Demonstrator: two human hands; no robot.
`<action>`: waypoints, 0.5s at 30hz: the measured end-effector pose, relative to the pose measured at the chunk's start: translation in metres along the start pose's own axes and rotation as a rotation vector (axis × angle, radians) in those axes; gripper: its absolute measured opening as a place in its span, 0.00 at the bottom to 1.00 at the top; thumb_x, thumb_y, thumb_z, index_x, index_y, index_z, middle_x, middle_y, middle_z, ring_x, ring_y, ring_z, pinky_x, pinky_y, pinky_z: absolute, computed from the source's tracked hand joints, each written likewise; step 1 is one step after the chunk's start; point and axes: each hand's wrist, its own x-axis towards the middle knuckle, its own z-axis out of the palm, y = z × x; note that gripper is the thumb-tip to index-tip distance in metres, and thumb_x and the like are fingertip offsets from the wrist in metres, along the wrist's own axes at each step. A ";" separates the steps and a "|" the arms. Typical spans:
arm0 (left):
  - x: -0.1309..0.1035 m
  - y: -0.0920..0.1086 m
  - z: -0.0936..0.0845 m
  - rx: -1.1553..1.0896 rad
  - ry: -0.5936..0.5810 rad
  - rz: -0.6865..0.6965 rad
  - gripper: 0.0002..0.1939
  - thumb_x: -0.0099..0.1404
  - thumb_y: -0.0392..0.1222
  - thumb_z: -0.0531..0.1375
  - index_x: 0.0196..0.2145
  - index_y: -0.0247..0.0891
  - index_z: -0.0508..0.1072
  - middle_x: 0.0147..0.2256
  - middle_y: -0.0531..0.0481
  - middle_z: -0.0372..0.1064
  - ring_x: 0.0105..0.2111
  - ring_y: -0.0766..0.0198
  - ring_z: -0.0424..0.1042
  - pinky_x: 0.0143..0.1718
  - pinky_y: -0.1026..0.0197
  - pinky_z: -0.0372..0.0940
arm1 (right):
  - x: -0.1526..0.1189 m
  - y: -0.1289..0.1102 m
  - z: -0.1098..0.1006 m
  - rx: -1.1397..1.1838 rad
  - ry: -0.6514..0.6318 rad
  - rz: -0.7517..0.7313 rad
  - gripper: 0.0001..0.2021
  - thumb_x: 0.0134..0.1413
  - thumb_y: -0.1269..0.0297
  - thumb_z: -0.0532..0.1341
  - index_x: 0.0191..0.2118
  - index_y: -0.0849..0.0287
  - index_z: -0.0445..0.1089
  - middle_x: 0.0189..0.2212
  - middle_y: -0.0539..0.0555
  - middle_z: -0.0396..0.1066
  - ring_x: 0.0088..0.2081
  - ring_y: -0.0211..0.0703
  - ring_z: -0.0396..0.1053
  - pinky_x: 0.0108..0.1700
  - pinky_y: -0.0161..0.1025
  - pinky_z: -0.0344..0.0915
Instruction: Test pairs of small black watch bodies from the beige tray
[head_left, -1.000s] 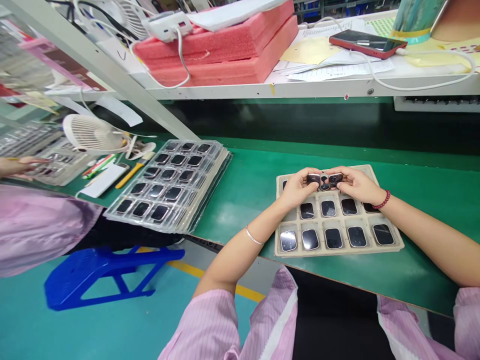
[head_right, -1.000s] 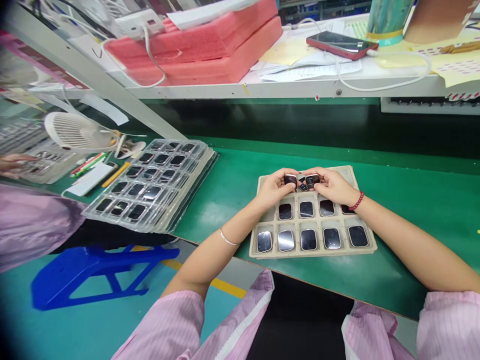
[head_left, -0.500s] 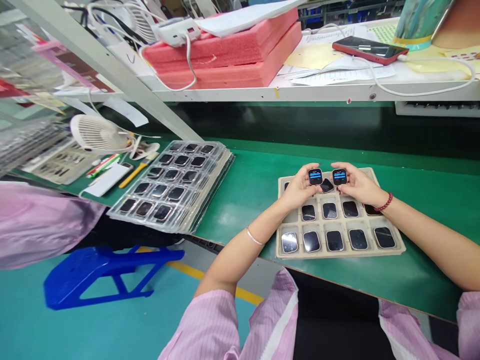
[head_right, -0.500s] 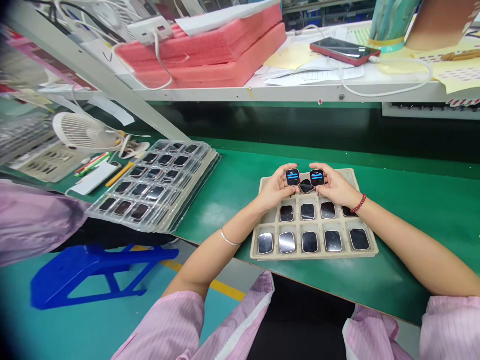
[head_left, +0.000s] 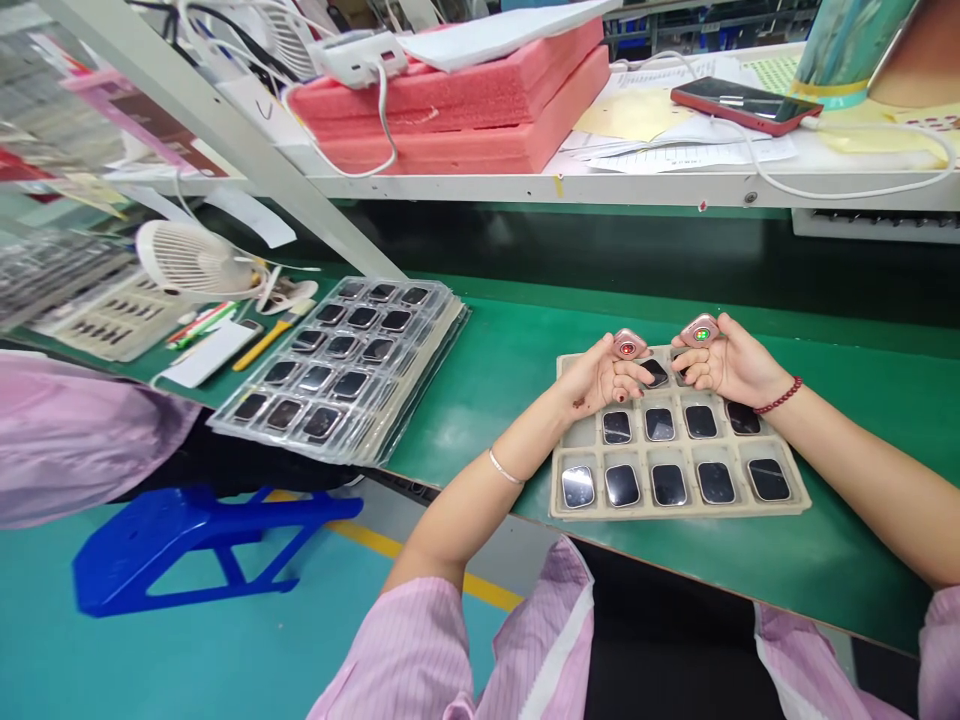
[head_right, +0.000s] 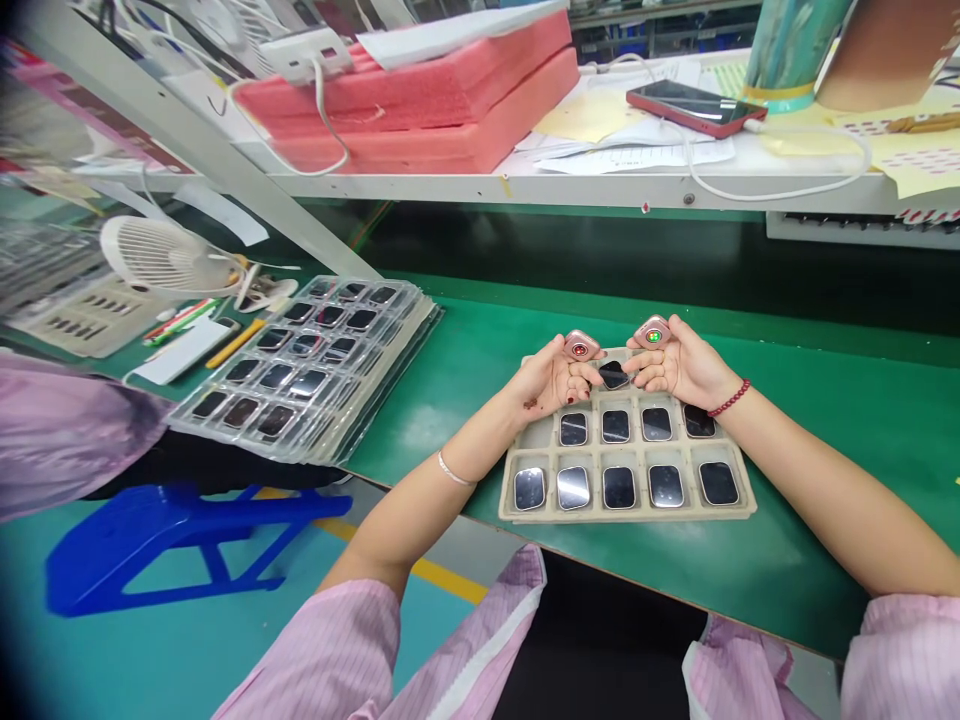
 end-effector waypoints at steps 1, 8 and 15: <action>0.000 -0.001 0.000 0.005 0.004 0.007 0.30 0.73 0.59 0.45 0.49 0.27 0.70 0.32 0.38 0.78 0.23 0.65 0.76 0.20 0.69 0.62 | 0.000 0.001 0.000 -0.014 0.002 -0.010 0.32 0.67 0.39 0.44 0.45 0.62 0.73 0.36 0.62 0.80 0.29 0.45 0.78 0.27 0.37 0.76; 0.003 -0.014 0.001 0.277 0.101 0.285 0.34 0.51 0.37 0.72 0.53 0.37 0.64 0.41 0.46 0.76 0.30 0.67 0.76 0.26 0.69 0.63 | 0.001 0.013 0.011 -0.331 0.107 -0.300 0.27 0.46 0.65 0.73 0.52 0.54 0.65 0.43 0.55 0.78 0.33 0.41 0.77 0.32 0.36 0.76; 0.002 -0.023 0.005 0.577 0.122 0.468 0.24 0.58 0.36 0.63 0.53 0.38 0.66 0.46 0.45 0.72 0.35 0.67 0.76 0.38 0.64 0.68 | 0.003 0.024 0.016 -0.602 0.163 -0.406 0.20 0.46 0.68 0.67 0.48 0.56 0.67 0.38 0.53 0.75 0.30 0.39 0.73 0.32 0.38 0.73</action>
